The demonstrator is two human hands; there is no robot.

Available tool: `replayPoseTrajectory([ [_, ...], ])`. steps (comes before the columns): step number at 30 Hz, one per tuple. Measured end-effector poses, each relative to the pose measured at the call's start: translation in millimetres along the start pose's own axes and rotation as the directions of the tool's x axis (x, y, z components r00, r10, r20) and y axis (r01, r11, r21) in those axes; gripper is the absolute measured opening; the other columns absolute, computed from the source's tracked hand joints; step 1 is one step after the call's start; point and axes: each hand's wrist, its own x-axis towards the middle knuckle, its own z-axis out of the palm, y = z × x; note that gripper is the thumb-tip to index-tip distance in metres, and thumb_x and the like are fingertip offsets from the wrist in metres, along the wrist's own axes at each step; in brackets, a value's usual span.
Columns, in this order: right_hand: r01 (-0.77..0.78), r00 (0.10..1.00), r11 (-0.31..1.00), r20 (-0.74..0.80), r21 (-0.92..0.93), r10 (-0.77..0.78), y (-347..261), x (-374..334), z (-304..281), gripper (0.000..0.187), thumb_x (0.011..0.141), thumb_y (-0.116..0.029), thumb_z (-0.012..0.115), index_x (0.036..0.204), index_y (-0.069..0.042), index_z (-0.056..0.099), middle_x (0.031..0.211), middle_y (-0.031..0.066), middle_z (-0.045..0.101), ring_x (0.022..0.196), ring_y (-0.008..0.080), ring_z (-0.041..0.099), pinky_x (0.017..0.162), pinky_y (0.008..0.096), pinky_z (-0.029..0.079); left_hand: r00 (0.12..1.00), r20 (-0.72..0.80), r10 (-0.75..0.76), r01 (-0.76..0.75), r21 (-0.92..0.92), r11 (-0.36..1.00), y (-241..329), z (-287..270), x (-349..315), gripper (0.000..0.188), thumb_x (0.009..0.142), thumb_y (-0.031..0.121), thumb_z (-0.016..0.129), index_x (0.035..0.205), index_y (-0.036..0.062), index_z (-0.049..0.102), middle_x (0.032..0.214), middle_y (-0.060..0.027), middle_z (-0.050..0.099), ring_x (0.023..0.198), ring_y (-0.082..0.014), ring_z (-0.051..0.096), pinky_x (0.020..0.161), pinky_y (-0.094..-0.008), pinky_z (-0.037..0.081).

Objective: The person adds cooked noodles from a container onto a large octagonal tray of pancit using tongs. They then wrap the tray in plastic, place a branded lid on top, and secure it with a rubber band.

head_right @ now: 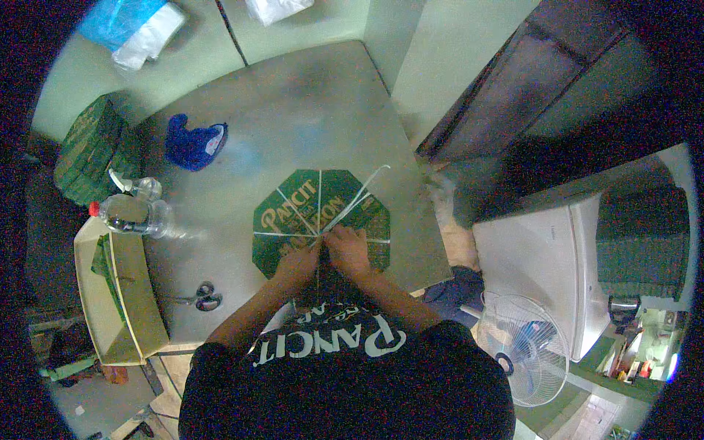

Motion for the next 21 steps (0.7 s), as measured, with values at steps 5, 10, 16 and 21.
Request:
replayPoseTrajectory([
  [5, -0.009, 0.863, 0.981, 0.497, 0.193, -0.09, 24, 49, -15, 0.021, 0.076, -0.015, 0.062, 0.094, -0.006, 0.065, 0.077, 0.0131, 0.065, 0.071, 0.0322, 0.064, 0.061, 0.0429, 0.048, 0.971, -0.234, 0.051, -0.088, -0.15, 0.985, 31, -35, -8, 0.045, 0.085, 0.008, 0.048, 0.127, -0.0038, 0.037, 0.089, -0.0207, 0.062, 0.077, -0.0348, 0.065, 0.063, -0.0418, 0.054],
  [10, -0.208, 0.553, 0.943, 0.827, 0.261, -0.107, 26, 89, -23, 0.024, 0.073, -0.021, 0.065, 0.089, -0.002, 0.064, 0.077, 0.0176, 0.065, 0.071, 0.0341, 0.065, 0.061, 0.0428, 0.049, 0.97, 0.046, 0.239, -0.192, -0.458, 0.868, 61, -97, -41, 0.039, 0.086, 0.008, 0.047, 0.124, 0.0044, 0.045, 0.093, -0.0219, 0.063, 0.082, -0.0385, 0.063, 0.067, -0.0453, 0.052],
  [16, 0.191, 0.741, 0.968, 0.623, 0.162, -0.25, 12, 69, -13, 0.019, 0.075, -0.017, 0.063, 0.085, -0.001, 0.063, 0.066, 0.0187, 0.063, 0.062, 0.0289, 0.066, 0.059, 0.0401, 0.051, 0.886, -0.188, -0.424, 0.282, -0.507, 0.815, 21, -42, -59, 0.027, 0.081, 0.017, 0.062, 0.107, 0.0208, 0.066, 0.12, -0.0093, 0.057, 0.115, -0.0293, 0.05, 0.093, -0.0537, 0.038],
  [21, -0.451, 0.575, 0.765, 0.805, 0.46, -0.146, 25, 78, -11, 0.011, 0.082, -0.002, 0.052, 0.08, 0.002, 0.062, 0.055, 0.0087, 0.06, 0.044, 0.0195, 0.06, 0.036, 0.0338, 0.044, 0.596, -0.674, -0.437, 0.413, -0.209, 0.886, 43, 40, -23, 0.022, 0.077, 0.029, 0.068, 0.098, 0.0304, 0.071, 0.149, -0.0057, 0.024, 0.138, -0.0355, 0.02, 0.097, -0.0758, 0.011],
])
